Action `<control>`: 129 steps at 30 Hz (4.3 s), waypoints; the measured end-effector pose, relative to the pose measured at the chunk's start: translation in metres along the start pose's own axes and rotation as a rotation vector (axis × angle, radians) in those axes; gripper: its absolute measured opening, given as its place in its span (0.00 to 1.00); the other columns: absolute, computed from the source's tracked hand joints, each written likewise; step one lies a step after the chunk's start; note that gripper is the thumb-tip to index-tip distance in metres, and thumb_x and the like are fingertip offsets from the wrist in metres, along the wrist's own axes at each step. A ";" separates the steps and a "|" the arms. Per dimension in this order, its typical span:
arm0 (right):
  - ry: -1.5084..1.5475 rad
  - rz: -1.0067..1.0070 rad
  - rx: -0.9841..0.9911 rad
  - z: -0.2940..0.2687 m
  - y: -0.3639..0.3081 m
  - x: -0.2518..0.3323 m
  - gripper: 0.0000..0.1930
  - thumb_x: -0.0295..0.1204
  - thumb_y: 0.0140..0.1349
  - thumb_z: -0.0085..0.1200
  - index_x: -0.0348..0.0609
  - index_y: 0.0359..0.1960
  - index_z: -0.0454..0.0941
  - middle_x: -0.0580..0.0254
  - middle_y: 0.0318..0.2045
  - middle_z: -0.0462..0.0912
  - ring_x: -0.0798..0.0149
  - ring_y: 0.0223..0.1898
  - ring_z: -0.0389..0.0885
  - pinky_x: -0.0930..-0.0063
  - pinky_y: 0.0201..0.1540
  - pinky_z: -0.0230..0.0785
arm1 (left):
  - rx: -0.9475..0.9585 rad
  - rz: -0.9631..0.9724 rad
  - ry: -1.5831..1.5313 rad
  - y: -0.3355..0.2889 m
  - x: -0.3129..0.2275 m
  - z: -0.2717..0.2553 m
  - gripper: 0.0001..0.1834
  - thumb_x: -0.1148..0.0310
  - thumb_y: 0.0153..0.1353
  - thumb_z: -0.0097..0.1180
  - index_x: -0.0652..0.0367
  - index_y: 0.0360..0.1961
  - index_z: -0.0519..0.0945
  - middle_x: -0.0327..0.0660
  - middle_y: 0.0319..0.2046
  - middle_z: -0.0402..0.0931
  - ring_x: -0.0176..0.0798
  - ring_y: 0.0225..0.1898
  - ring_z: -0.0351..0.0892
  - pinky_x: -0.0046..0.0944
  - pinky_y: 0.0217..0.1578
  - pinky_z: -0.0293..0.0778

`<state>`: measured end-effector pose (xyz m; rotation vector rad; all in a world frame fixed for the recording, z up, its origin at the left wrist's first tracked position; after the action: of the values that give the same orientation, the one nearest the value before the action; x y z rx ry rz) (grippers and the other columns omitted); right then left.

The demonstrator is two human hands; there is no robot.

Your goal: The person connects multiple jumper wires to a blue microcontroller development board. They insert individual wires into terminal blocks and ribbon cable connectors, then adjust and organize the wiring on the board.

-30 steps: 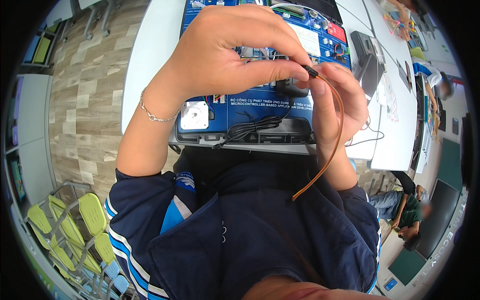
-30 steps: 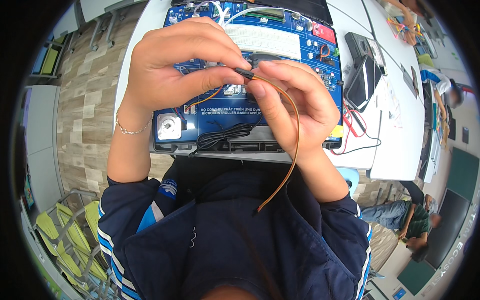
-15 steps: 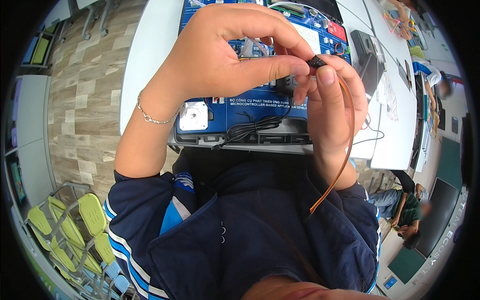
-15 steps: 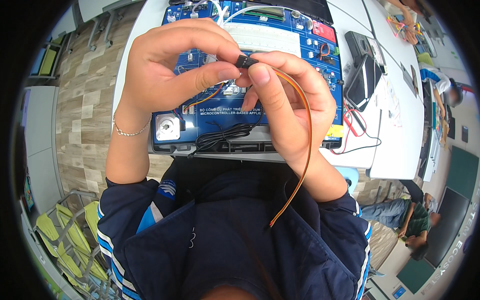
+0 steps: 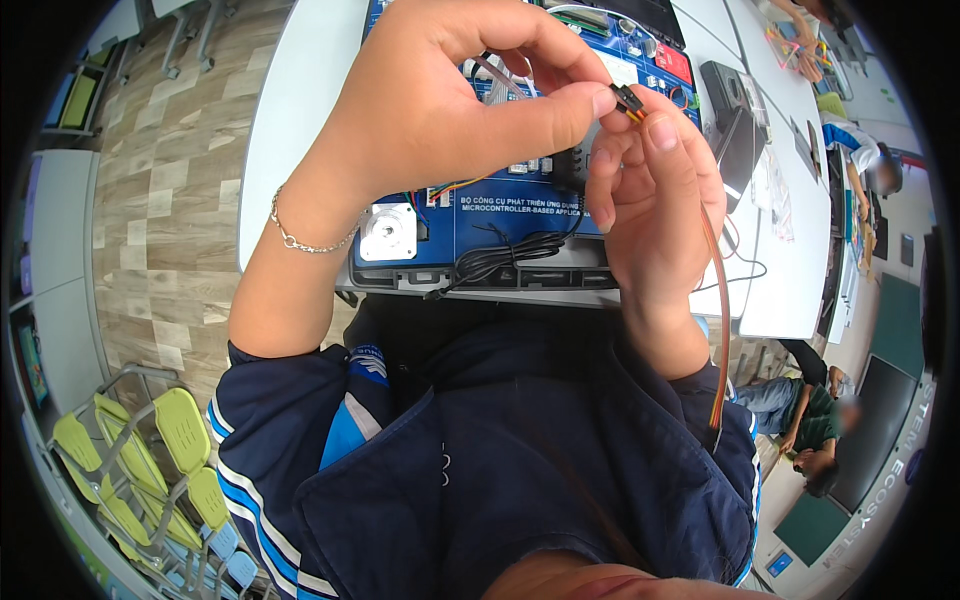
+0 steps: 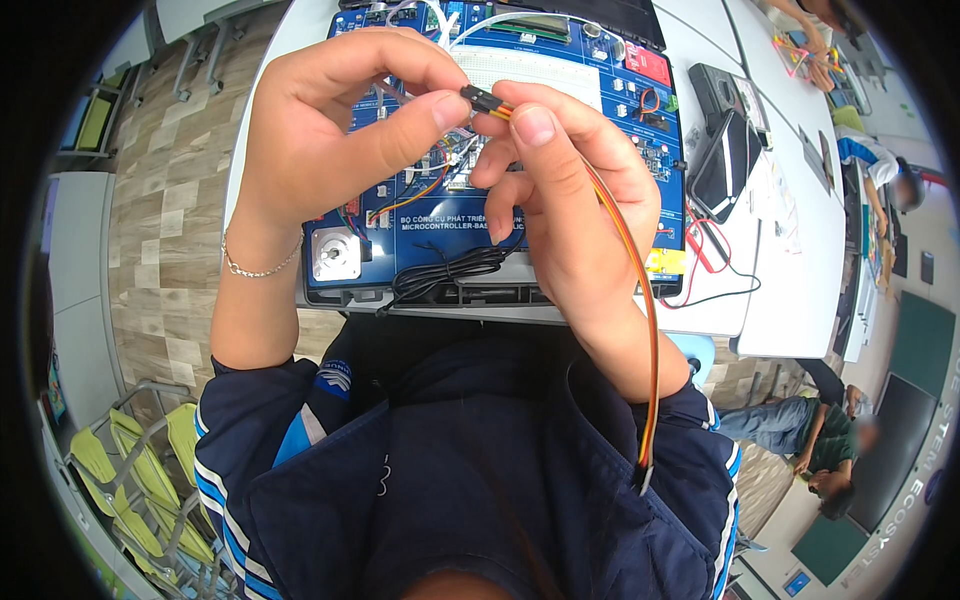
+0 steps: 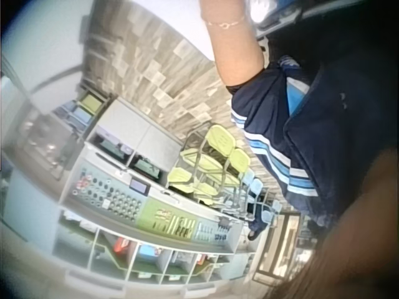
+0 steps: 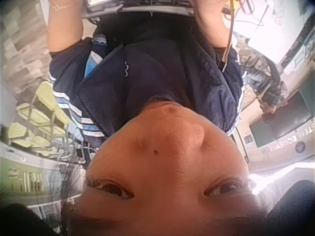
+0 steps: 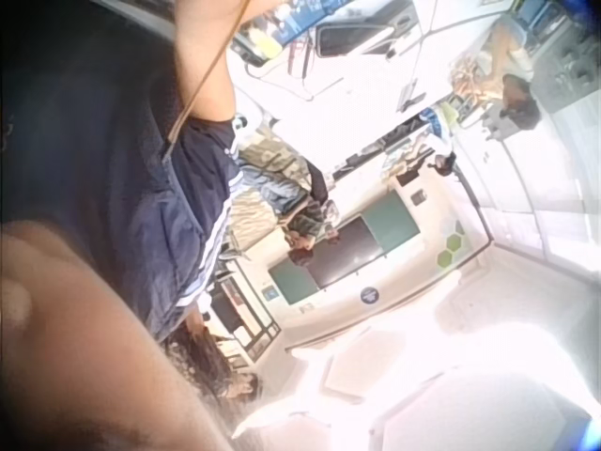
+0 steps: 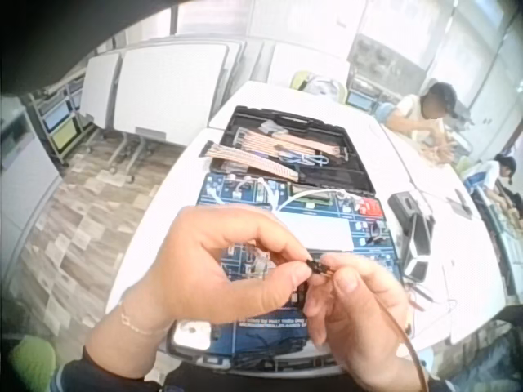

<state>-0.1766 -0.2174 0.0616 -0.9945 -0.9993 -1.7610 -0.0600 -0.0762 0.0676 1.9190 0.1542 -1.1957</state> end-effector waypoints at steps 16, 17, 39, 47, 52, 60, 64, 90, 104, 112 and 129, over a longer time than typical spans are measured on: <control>-0.062 0.049 0.018 -0.003 0.001 -0.006 0.13 0.29 0.73 0.56 0.32 0.52 0.82 0.49 0.40 0.88 0.69 0.30 0.83 0.80 0.24 0.70 | -0.079 -0.090 -0.077 0.001 0.005 -0.005 0.08 0.73 0.64 0.66 0.67 0.41 0.86 0.41 0.37 0.86 0.32 0.39 0.83 0.32 0.44 0.79; 0.039 0.069 0.022 -0.003 0.002 -0.007 0.13 0.29 0.73 0.57 0.32 0.51 0.83 0.49 0.40 0.88 0.71 0.31 0.84 0.81 0.25 0.72 | -0.112 -0.119 -0.126 -0.001 0.005 -0.004 0.08 0.72 0.63 0.67 0.66 0.40 0.86 0.40 0.35 0.86 0.30 0.37 0.82 0.31 0.42 0.78; -0.158 -0.037 -0.020 -0.011 0.006 -0.008 0.08 0.31 0.73 0.55 0.37 0.40 0.79 0.60 0.31 0.81 0.73 0.24 0.73 0.82 0.22 0.60 | -0.080 -0.150 -0.377 -0.004 0.003 0.005 0.14 0.76 0.61 0.69 0.72 0.46 0.83 0.51 0.42 0.86 0.37 0.44 0.87 0.34 0.48 0.84; -0.099 -0.058 -0.019 -0.007 0.008 -0.006 0.07 0.30 0.72 0.54 0.40 0.38 0.77 0.62 0.30 0.80 0.73 0.24 0.72 0.81 0.22 0.59 | -0.143 -0.114 -0.238 0.000 0.004 0.002 0.10 0.76 0.64 0.67 0.67 0.46 0.86 0.48 0.44 0.87 0.39 0.45 0.88 0.36 0.50 0.84; 0.031 -0.078 -0.113 -0.003 0.011 -0.006 0.05 0.27 0.72 0.57 0.39 0.38 0.78 0.63 0.27 0.80 0.78 0.20 0.70 0.83 0.19 0.58 | -0.191 -0.197 -0.309 -0.003 0.008 0.006 0.12 0.76 0.64 0.67 0.69 0.47 0.85 0.49 0.43 0.87 0.38 0.45 0.87 0.35 0.50 0.83; 0.083 0.010 -0.118 -0.002 0.012 -0.011 0.06 0.29 0.73 0.57 0.40 0.39 0.79 0.63 0.29 0.81 0.77 0.20 0.72 0.83 0.20 0.59 | -0.184 -0.181 -0.482 0.000 0.011 0.009 0.15 0.77 0.65 0.65 0.72 0.51 0.83 0.51 0.45 0.86 0.37 0.46 0.87 0.34 0.51 0.84; 0.092 0.044 -0.118 -0.001 0.011 -0.013 0.07 0.30 0.73 0.57 0.40 0.39 0.80 0.63 0.29 0.81 0.77 0.21 0.72 0.83 0.20 0.58 | -0.175 -0.186 -0.415 0.000 0.008 0.008 0.14 0.77 0.66 0.65 0.72 0.51 0.83 0.51 0.45 0.86 0.37 0.46 0.86 0.34 0.50 0.84; -0.056 0.000 -0.131 0.002 0.014 -0.010 0.11 0.30 0.69 0.63 0.37 0.47 0.85 0.60 0.33 0.87 0.79 0.23 0.75 0.85 0.23 0.62 | -0.185 -0.243 -0.445 -0.001 0.008 0.010 0.13 0.78 0.66 0.65 0.73 0.50 0.83 0.51 0.42 0.86 0.37 0.43 0.87 0.34 0.48 0.84; -0.031 -0.043 -0.104 0.001 0.014 -0.009 0.11 0.27 0.68 0.64 0.36 0.48 0.83 0.61 0.34 0.87 0.79 0.24 0.78 0.87 0.23 0.63 | -0.195 -0.244 -0.521 -0.001 0.018 0.007 0.19 0.78 0.62 0.68 0.72 0.54 0.82 0.51 0.41 0.87 0.37 0.43 0.88 0.32 0.48 0.84; -0.189 -0.104 -0.112 0.000 0.013 -0.007 0.10 0.27 0.70 0.62 0.35 0.48 0.82 0.60 0.35 0.86 0.75 0.26 0.79 0.86 0.24 0.62 | -0.205 -0.298 -0.553 -0.002 0.016 0.008 0.20 0.80 0.62 0.67 0.72 0.55 0.81 0.51 0.42 0.87 0.38 0.44 0.88 0.33 0.49 0.85; -0.319 -0.035 -0.109 0.000 0.014 -0.007 0.14 0.29 0.68 0.64 0.35 0.52 0.84 0.61 0.32 0.87 0.76 0.25 0.77 0.84 0.24 0.61 | -0.213 -0.246 -0.493 -0.001 0.013 0.008 0.15 0.78 0.63 0.67 0.70 0.49 0.81 0.49 0.42 0.85 0.37 0.45 0.86 0.33 0.49 0.84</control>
<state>-0.1611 -0.2193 0.0583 -1.3654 -1.1307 -1.7339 -0.0591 -0.0846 0.0556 1.4030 0.2461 -1.7080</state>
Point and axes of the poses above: each hand's wrist, its own y-axis towards the middle knuckle, its own z-axis out of the palm, x = y × z, the point moved 5 cm from there along y, towards the middle knuckle
